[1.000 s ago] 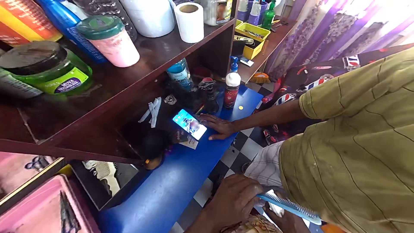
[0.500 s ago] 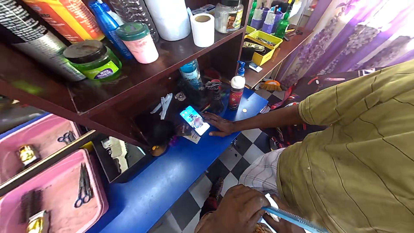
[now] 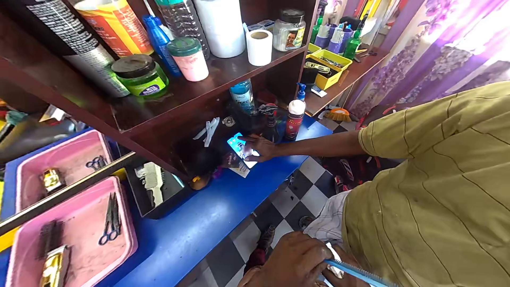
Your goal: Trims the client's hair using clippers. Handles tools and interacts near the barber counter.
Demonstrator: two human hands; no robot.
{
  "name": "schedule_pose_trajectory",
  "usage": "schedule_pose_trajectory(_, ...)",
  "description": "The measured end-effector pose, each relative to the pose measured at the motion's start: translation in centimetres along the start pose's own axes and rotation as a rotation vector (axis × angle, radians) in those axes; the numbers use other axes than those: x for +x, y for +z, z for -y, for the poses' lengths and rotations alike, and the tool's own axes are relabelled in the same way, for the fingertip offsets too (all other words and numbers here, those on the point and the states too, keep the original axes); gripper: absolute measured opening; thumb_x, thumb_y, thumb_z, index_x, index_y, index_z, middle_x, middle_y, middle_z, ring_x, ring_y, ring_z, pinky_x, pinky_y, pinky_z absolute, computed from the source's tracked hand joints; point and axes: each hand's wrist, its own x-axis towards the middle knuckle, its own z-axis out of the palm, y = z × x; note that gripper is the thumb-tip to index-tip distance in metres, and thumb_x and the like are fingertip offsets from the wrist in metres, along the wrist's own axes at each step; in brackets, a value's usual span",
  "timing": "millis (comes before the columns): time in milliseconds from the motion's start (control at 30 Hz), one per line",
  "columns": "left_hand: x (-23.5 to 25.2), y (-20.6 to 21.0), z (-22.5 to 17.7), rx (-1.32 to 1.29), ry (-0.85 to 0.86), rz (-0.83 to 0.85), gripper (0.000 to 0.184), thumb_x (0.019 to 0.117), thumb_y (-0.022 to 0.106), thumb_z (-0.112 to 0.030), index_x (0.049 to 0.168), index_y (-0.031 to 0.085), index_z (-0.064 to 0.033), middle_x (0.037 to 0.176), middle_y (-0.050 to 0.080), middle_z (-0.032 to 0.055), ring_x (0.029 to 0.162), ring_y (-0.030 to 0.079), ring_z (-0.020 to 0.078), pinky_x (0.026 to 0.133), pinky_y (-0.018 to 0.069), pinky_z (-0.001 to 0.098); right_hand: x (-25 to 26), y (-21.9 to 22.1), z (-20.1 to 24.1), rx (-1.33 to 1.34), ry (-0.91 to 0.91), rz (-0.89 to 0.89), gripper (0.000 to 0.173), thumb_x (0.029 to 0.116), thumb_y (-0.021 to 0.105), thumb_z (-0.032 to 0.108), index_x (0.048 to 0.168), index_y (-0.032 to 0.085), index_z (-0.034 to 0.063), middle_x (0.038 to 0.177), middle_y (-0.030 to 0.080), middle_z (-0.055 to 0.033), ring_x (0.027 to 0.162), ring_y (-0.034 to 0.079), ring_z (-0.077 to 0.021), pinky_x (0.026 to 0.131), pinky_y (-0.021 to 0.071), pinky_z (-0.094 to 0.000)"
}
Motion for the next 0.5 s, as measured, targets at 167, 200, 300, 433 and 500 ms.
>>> schedule_pose_trajectory(167,-0.1,-0.3,-0.2,0.007,0.008,-0.001,0.014,0.1042,0.057,-0.018,0.105,0.068,-0.0103,0.101,0.075,0.0047,0.094,0.071,0.0157,0.086,0.0566,0.0293,-0.2,0.6,0.4,0.049,-0.026,-0.008,0.049,0.0863,0.080,0.026,0.122,0.064,-0.0047,0.106,0.073,-0.0185,0.101,0.072,-0.0265,0.095,0.0551,-0.0489)
schedule_pose_trajectory(200,-0.1,-0.3,-0.2,0.007,0.013,-0.002,0.013,0.1040,0.057,-0.018,0.105,0.068,-0.0101,0.101,0.075,0.0049,0.094,0.071,0.0159,0.087,0.0564,0.0294,-0.2,0.7,0.3,0.057,-0.031,-0.009,0.049,0.0866,0.080,0.026,0.122,0.064,-0.0041,0.108,0.073,-0.0176,0.103,0.071,-0.0246,0.097,0.0545,-0.0463)
schedule_pose_trajectory(300,-0.1,-0.5,-0.2,0.013,0.029,0.000,0.012,0.1036,0.058,-0.016,0.105,0.068,-0.0098,0.101,0.075,0.0051,0.094,0.071,0.0158,0.088,0.0562,0.0287,0.0,0.9,0.2,0.051,-0.040,-0.018,0.050,0.0863,0.080,0.027,0.122,0.064,-0.0047,0.110,0.073,-0.0187,0.104,0.071,-0.0252,0.098,0.0538,-0.0468)
schedule_pose_trajectory(433,-0.1,-0.9,0.0,0.019,0.029,0.005,0.013,0.1030,0.058,-0.016,0.104,0.069,-0.0098,0.101,0.075,0.0052,0.093,0.072,0.0162,0.086,0.0559,0.0290,0.1,0.9,0.6,0.066,-0.044,-0.007,0.051,0.0871,0.080,0.024,0.123,0.063,-0.0064,0.111,0.072,-0.0202,0.105,0.070,-0.0256,0.098,0.0533,-0.0459)
schedule_pose_trajectory(500,-0.1,-1.1,0.1,0.008,0.027,0.005,0.013,0.1033,0.058,-0.016,0.104,0.069,-0.0095,0.100,0.076,0.0055,0.092,0.072,0.0163,0.085,0.0561,0.0291,0.3,1.0,0.8,0.083,-0.044,-0.001,0.049,0.0874,0.080,0.024,0.122,0.062,-0.0067,0.109,0.072,-0.0196,0.104,0.070,-0.0243,0.097,0.0538,-0.0449)
